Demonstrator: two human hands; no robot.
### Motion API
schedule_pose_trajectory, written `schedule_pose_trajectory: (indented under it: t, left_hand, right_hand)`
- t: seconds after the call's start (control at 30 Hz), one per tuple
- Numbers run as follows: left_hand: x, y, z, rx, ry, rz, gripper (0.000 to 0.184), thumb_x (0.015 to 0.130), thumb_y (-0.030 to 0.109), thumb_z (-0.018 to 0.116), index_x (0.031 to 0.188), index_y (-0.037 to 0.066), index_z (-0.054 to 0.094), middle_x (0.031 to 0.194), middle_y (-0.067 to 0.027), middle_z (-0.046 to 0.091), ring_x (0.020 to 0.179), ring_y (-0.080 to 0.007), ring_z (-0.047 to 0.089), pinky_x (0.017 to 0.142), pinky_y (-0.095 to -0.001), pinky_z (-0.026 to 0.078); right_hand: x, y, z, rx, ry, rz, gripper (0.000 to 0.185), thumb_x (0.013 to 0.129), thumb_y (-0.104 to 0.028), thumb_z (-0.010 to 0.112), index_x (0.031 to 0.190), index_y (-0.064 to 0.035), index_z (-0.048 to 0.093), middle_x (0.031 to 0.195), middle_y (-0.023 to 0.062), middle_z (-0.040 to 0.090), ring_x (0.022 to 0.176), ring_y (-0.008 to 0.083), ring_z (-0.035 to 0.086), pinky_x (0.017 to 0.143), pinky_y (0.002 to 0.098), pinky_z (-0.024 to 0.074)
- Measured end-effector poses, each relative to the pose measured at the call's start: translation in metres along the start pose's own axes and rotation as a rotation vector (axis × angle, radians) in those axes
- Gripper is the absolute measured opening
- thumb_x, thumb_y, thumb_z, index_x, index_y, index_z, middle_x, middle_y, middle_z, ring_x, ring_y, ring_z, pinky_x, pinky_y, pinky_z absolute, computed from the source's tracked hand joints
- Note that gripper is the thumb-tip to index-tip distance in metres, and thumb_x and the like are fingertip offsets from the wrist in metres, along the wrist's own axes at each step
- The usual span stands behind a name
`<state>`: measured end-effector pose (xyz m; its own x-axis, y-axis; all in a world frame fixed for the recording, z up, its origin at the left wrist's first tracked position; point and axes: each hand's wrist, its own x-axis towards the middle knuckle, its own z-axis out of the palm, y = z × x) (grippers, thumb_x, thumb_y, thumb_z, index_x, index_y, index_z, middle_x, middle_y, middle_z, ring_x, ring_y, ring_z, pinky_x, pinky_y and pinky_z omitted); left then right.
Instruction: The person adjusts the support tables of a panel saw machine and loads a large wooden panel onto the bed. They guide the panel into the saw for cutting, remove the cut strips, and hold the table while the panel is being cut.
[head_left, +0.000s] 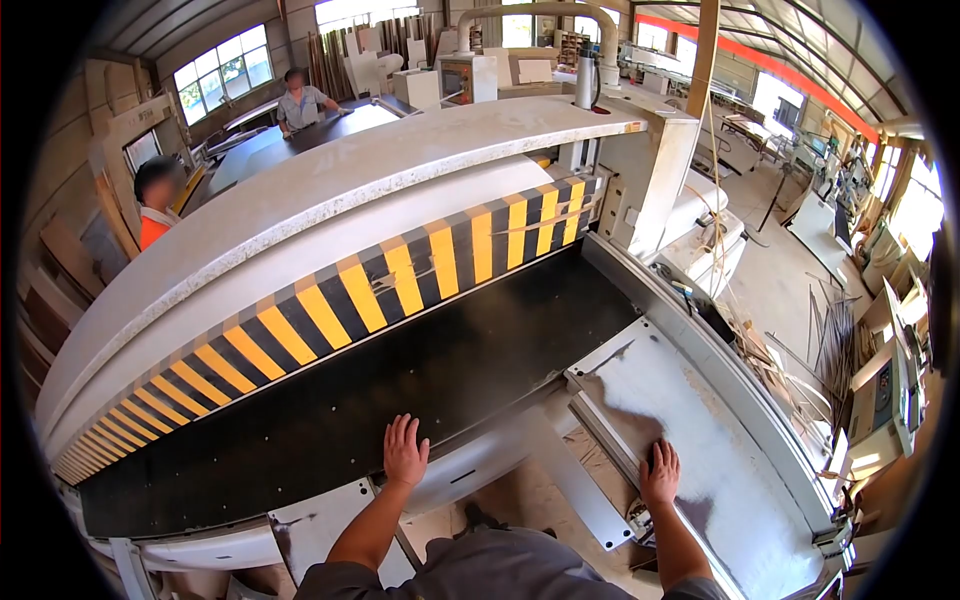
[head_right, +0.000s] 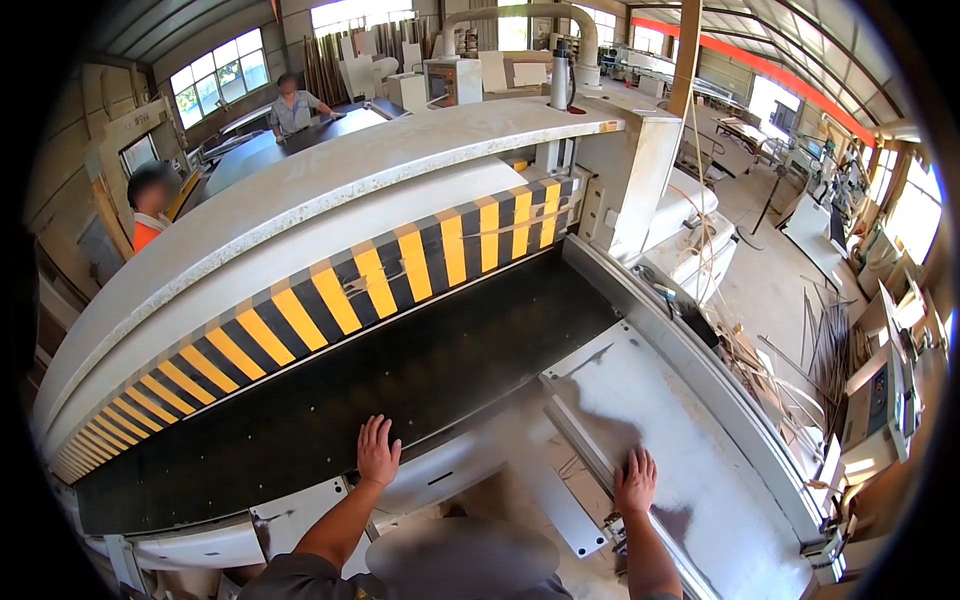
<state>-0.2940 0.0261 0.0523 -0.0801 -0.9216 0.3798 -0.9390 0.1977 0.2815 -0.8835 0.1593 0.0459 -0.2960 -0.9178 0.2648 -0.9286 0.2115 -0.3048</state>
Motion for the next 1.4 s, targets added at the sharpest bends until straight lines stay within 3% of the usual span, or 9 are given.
schedule_pose_trajectory:
  t: [0.43,1.13,1.4]
  left_hand:
    - [0.001,0.001,-0.003,0.008,-0.016,-0.012,0.053,0.102,0.028,0.070,0.149,0.008,0.057,0.162,-0.0167,0.052,0.155,-0.0390,0.044,0.133,-0.0540,0.028]
    - [0.033,0.018,-0.087,0.028,-0.023,0.000,0.054,0.101,0.027,0.071,0.149,0.007,0.057,0.161,-0.0158,0.053,0.152,-0.0384,0.046,0.132,-0.0522,0.032]
    - [0.036,0.017,-0.094,0.033,-0.011,0.017,0.045,0.101,0.026,0.071,0.142,0.007,0.062,0.155,-0.0149,0.059,0.146,-0.0389,0.052,0.128,-0.0518,0.037]
  right_hand:
    - [0.001,-0.003,-0.005,0.002,-0.017,0.012,0.059,0.097,-0.024,0.070,0.151,-0.0030,0.057,0.162,0.0184,0.053,0.155,0.0381,0.043,0.132,0.0521,0.0289]
    - [0.014,-0.040,-0.075,0.022,-0.063,0.048,0.060,0.098,-0.024,0.071,0.153,-0.0035,0.058,0.167,0.0164,0.050,0.157,0.0359,0.041,0.132,0.0489,0.0288]
    - [0.016,-0.043,-0.081,0.029,-0.053,0.040,0.058,0.099,-0.024,0.070,0.152,-0.0033,0.058,0.165,0.0169,0.051,0.157,0.0370,0.042,0.132,0.0498,0.0294]
